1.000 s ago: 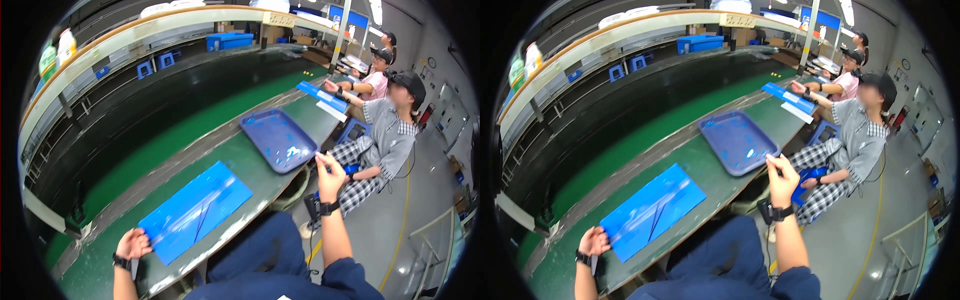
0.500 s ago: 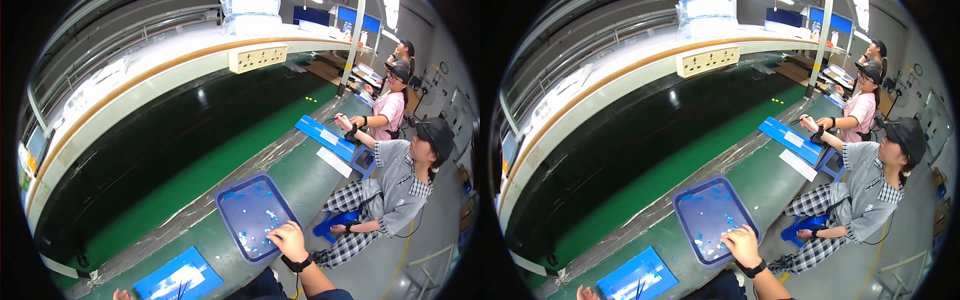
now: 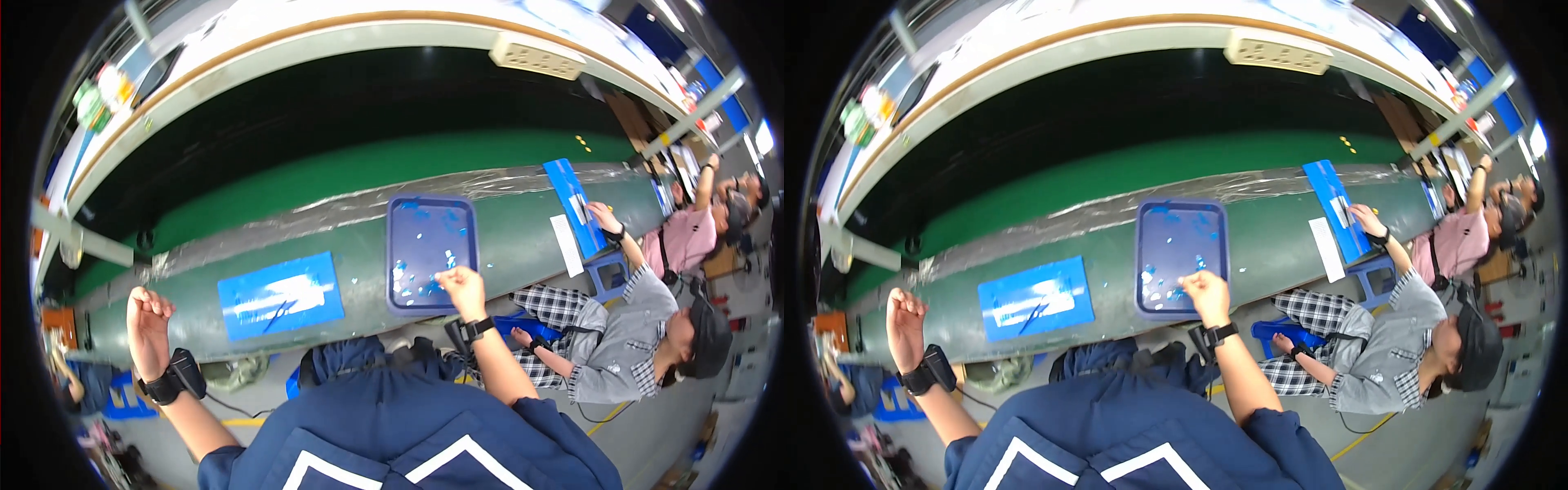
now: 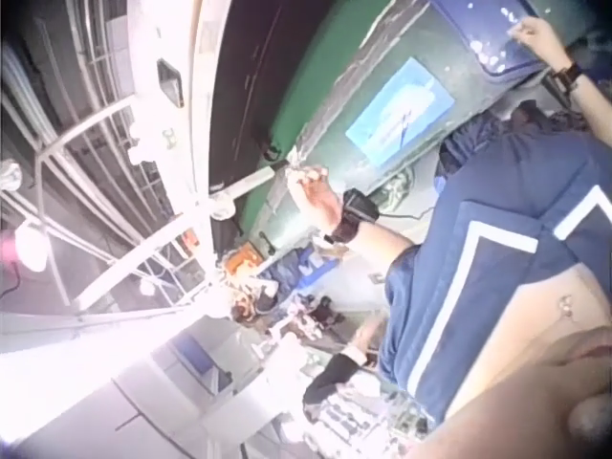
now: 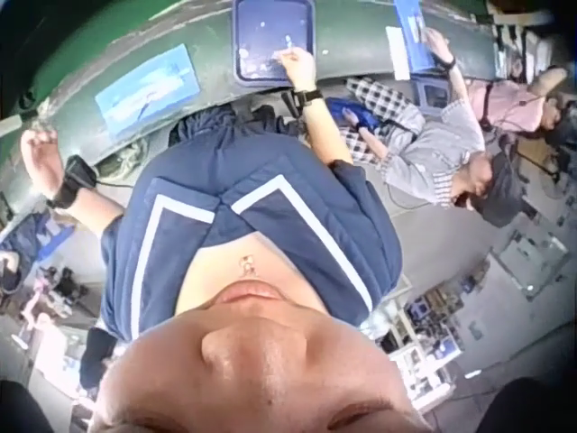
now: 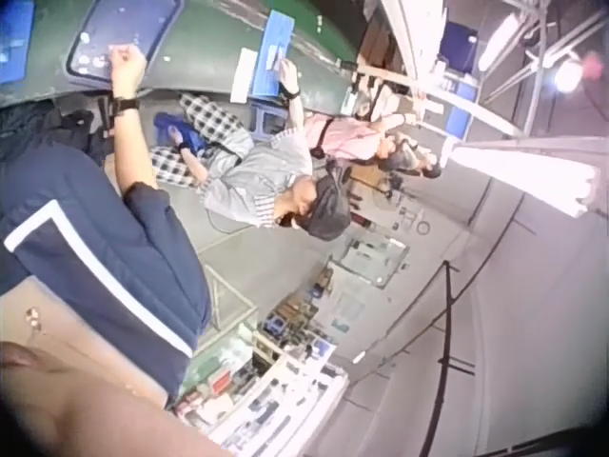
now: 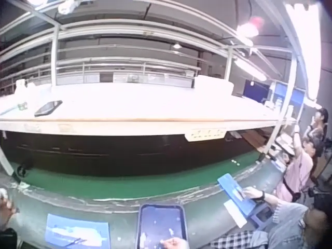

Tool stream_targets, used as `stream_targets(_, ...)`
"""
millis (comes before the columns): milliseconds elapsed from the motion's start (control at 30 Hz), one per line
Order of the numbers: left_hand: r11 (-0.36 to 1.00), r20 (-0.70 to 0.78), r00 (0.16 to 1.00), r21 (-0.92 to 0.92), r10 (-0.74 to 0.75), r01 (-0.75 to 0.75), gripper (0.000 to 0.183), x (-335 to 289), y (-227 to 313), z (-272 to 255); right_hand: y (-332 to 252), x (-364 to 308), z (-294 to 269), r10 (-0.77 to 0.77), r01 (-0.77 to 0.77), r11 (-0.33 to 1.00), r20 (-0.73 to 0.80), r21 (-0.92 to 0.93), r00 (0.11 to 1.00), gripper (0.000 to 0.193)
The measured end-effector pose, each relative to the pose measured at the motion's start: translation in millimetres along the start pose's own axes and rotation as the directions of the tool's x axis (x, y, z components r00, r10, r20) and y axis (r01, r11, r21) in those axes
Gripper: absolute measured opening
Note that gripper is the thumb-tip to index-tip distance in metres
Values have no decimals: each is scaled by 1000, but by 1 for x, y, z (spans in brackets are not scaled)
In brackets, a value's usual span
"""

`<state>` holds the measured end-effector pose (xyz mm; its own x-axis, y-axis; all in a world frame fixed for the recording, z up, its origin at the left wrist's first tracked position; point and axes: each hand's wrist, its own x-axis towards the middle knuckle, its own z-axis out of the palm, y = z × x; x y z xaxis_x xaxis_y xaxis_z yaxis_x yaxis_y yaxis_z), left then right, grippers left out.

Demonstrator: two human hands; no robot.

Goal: The recorder is assembling an electronic component, specifically placing small parts onto a circuit board or casing using tweezers and yellow finger cots.

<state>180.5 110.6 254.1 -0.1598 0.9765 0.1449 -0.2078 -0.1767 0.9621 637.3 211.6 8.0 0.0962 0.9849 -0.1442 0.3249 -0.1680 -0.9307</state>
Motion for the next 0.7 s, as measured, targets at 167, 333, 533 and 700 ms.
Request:
stream_targets(167, 966, 14, 975, 137, 221, -221, 23, -40, 22, 24, 1, 26, 9, -5, -25, 962, 110, 271, 994, 21)
stream_targets(333, 957, -122, 972, 233, 203, -171, 21, -53, 19, 11, 1, 37, -2, 134, -188, 961, 255, 204, 958, 25)
stream_targets(533, 980, -91, 978, 78, 188, -181, 20, -46, 12, -11, -11, 30, 0, 253, -207, 925, 109, -319, 961, 13)
stream_targets(700, 974, -48, 975, 82, 216, -211, 18, -23, 14, -8, 0, 29, -2, 175, -152, 970, 106, -191, 979, 20)
